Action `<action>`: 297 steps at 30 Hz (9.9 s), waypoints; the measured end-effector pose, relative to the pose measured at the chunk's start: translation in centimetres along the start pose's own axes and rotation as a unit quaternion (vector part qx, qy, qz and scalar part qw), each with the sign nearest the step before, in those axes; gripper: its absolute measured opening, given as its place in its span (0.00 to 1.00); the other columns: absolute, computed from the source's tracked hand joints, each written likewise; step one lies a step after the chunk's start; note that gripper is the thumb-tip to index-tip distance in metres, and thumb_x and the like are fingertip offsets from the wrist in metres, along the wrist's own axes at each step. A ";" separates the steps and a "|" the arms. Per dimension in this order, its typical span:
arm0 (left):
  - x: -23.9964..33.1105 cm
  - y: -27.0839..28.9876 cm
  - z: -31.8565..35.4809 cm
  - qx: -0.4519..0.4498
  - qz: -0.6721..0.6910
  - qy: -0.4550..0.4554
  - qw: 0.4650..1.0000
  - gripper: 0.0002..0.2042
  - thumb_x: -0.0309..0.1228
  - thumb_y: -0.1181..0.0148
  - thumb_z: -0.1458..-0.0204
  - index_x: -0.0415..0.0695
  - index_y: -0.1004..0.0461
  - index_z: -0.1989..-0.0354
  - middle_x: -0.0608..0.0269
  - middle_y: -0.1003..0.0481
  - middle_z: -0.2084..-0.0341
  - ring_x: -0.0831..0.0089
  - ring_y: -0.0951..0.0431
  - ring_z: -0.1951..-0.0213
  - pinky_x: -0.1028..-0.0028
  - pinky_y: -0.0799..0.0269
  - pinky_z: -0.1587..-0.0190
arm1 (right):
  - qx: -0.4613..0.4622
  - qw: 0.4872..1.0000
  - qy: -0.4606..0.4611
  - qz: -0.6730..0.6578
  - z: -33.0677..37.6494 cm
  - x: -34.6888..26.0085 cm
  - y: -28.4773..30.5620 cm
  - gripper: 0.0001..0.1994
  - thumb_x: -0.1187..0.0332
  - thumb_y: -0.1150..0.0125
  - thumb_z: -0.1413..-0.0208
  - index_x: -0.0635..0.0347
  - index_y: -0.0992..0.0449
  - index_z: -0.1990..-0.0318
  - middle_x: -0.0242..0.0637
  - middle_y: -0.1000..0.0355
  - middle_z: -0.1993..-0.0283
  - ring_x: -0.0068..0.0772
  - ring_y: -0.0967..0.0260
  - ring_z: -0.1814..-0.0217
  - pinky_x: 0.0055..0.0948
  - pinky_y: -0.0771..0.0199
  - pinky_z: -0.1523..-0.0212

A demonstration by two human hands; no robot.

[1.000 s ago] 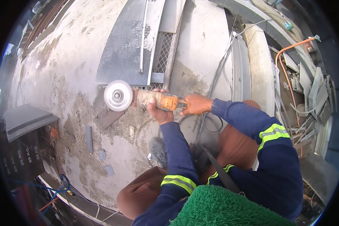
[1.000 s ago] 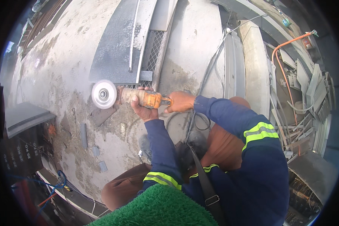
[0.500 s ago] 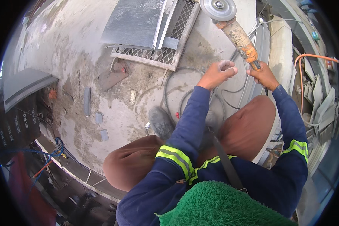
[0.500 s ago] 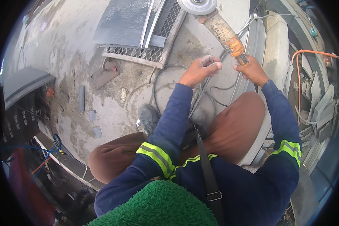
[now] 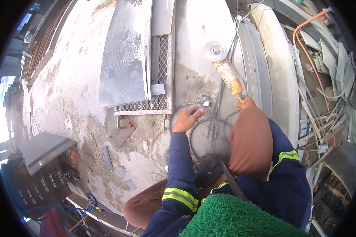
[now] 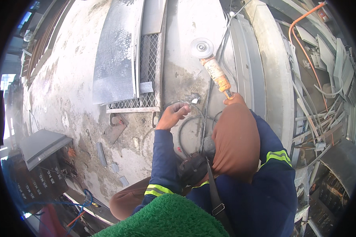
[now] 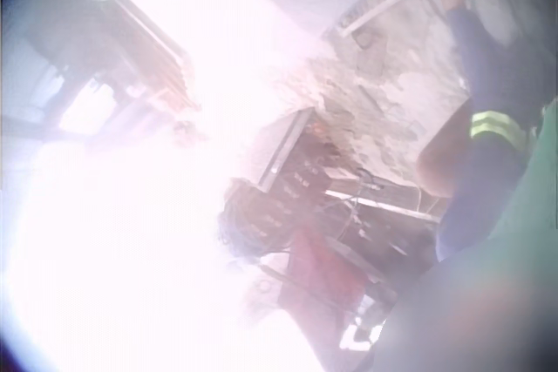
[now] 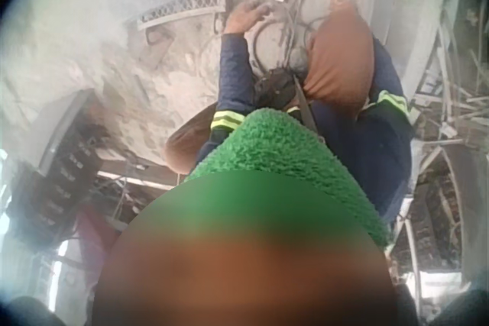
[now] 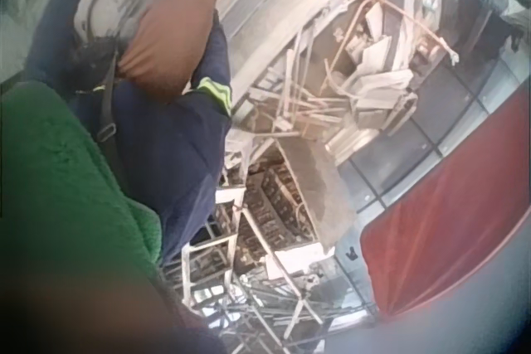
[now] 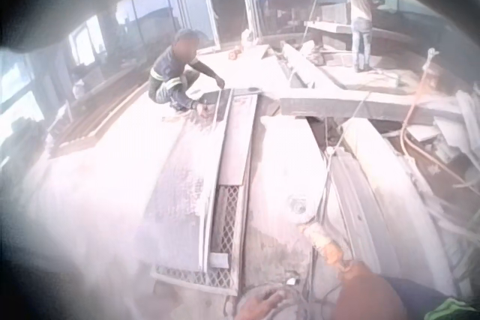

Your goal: The person positions a metal sheet on a diamond plate surface, then uses an angle grinder to cut along its edge. After cutting, the person lifts the sheet and removes a cut strip.

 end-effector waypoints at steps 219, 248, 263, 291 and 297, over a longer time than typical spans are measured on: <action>-19.3 24.5 4.8 0.357 0.538 -0.064 0.761 0.19 0.31 0.42 0.24 0.50 0.33 0.28 0.59 0.22 0.38 0.63 0.19 0.40 0.60 0.19 0.44 | -0.263 0.885 0.376 0.079 6.2 -29.4 -35.0 0.12 0.69 0.38 0.33 0.56 0.20 0.44 0.55 0.16 0.52 0.61 0.17 0.47 0.53 0.19 0.47; -16.9 24.6 16.9 0.419 0.608 -0.016 0.675 0.35 0.54 0.25 0.38 0.54 0.29 0.27 0.64 0.25 0.31 0.62 0.25 0.33 0.45 0.27 0.31 | -0.008 0.937 -0.091 0.338 -8.3 -4.2 -3.3 0.40 0.45 0.19 0.46 0.62 0.28 0.34 0.49 0.21 0.50 0.52 0.19 0.42 0.47 0.21 0.40; 2.5 30.1 36.1 0.389 0.686 -0.118 0.604 0.35 0.56 0.23 0.42 0.46 0.25 0.33 0.57 0.18 0.44 0.51 0.22 0.39 0.45 0.27 0.33 | -0.092 0.971 -0.221 0.005 10.2 -17.4 3.5 0.08 0.70 0.31 0.43 0.58 0.25 0.60 0.27 0.32 0.75 0.21 0.37 0.82 0.30 0.41 0.83; 51.2 43.9 29.6 0.377 0.131 -0.006 0.917 0.28 0.27 0.25 0.48 0.34 0.25 0.39 0.57 0.19 0.60 0.65 0.18 0.63 0.64 0.22 0.60 | 0.021 0.952 -0.230 -0.202 45.4 -34.2 19.4 0.06 0.71 0.31 0.46 0.61 0.23 0.66 0.30 0.29 0.78 0.25 0.34 0.84 0.30 0.37 0.83; 51.9 44.5 22.1 0.404 -0.127 0.061 0.904 0.41 0.34 0.23 0.55 0.33 0.28 0.30 0.43 0.16 0.50 0.49 0.15 0.51 0.56 0.20 0.44 | -0.042 0.958 -0.224 -0.177 36.0 -43.3 23.1 0.12 0.70 0.31 0.47 0.66 0.23 0.58 0.33 0.28 0.75 0.25 0.32 0.81 0.30 0.34 0.80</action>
Point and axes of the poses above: each hand's wrist, its own z-axis away from the middle knuckle, its own y-axis out of the back of the hand, x = y × z, the point moved 9 cm from there along -z, towards the middle knuckle
